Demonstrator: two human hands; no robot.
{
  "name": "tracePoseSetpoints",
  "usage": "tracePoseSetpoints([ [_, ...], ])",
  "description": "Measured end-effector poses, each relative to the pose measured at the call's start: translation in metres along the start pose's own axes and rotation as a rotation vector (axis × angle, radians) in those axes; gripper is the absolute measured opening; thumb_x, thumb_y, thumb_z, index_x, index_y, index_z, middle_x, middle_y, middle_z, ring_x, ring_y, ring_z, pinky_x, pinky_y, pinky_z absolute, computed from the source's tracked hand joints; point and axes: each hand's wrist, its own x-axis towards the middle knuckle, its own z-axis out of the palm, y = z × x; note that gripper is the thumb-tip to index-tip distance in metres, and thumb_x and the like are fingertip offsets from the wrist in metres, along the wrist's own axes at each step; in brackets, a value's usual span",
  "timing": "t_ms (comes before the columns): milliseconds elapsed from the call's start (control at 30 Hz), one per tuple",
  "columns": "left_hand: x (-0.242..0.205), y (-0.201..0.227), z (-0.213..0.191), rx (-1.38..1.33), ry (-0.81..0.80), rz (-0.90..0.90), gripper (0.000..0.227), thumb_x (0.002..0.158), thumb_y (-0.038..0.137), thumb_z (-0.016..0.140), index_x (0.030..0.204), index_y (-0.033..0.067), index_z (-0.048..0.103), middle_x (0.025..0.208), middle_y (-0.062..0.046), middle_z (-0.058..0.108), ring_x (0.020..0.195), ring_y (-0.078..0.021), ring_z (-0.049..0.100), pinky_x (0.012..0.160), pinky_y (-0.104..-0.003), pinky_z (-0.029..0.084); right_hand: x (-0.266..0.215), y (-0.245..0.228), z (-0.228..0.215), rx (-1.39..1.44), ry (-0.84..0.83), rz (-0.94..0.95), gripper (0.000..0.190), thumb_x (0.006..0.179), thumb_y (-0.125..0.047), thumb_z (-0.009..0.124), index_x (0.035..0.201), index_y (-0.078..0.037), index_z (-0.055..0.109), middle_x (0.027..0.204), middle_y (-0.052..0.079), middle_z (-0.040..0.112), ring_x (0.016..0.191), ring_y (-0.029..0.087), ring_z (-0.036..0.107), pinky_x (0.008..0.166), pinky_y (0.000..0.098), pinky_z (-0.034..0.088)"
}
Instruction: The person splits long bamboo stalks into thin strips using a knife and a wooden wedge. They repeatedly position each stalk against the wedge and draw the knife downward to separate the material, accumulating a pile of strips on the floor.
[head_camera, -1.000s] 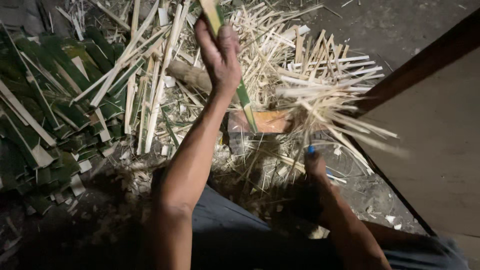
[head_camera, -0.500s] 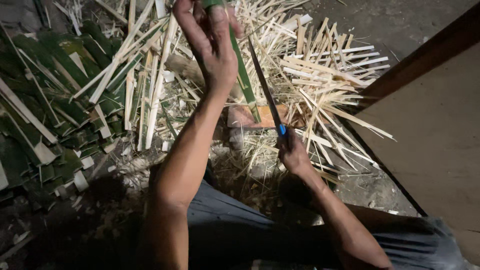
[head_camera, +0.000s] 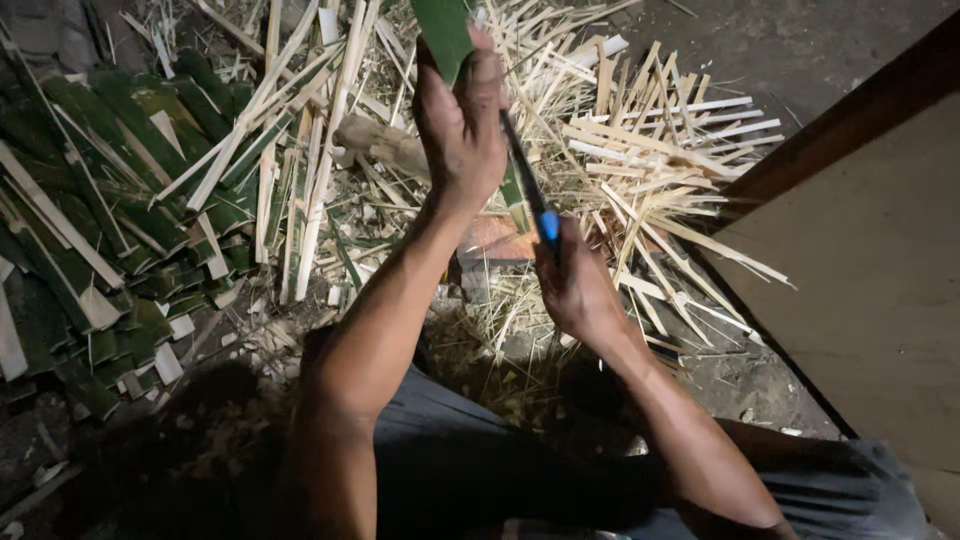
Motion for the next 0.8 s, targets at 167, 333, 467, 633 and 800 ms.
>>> tracePoseSetpoints([
  [167,-0.002,-0.007,-0.006,0.032,0.016,0.034,0.029,0.119,0.040,0.042,0.111,0.0148,0.055,0.086,0.001,0.048,0.071,-0.0106,0.046,0.063,-0.028,0.042,-0.003,0.003,-0.002,0.060,0.151,-0.180,0.014,0.110,-0.013,0.046,0.118,-0.002,0.044,0.067,0.009,0.062,0.051,0.013,0.059,0.041,0.0323,0.045],
  [333,-0.003,0.001,-0.006,-0.045,-0.010,0.022,0.031,0.115,0.041,0.043,0.107,0.0132,0.053,0.087,0.001,0.049,0.073,-0.0109,0.047,0.063,-0.029,0.043,0.010,-0.001,-0.003,-0.083,-0.090,0.103,0.021,0.103,-0.014,0.045,0.123,-0.006,0.045,0.058,0.010,0.056,0.040,0.019,0.048,0.034,0.0389,0.041],
  [467,0.004,0.006,0.002,-0.023,-0.019,0.075,0.031,0.118,0.037,0.043,0.103,0.0127,0.053,0.086,0.001,0.046,0.071,-0.0096,0.045,0.061,-0.027,0.039,0.016,0.000,-0.005,-0.075,0.094,-0.177,0.017,0.109,-0.013,0.041,0.114,0.000,0.050,0.059,0.010,0.054,0.042,0.020,0.048,0.035,0.0403,0.040],
  [633,0.002,0.007,0.000,-0.049,-0.053,0.056,0.029,0.118,0.035,0.044,0.106,0.0093,0.051,0.089,0.000,0.047,0.071,-0.0102,0.045,0.063,-0.029,0.038,0.023,0.010,0.005,-0.121,0.084,-0.137,0.025,0.102,-0.012,0.051,0.119,0.006,0.046,0.054,0.013,0.055,0.039,0.025,0.049,0.037,0.0451,0.036],
  [800,0.010,0.001,0.009,-0.050,-0.058,0.086,0.029,0.118,0.035,0.042,0.105,0.0122,0.053,0.088,0.001,0.048,0.069,-0.0104,0.047,0.062,-0.027,0.040,0.039,0.023,0.008,-0.133,0.039,-0.063,0.017,0.107,-0.015,0.047,0.116,-0.001,0.049,0.054,0.016,0.056,0.039,0.030,0.050,0.038,0.0464,0.037],
])
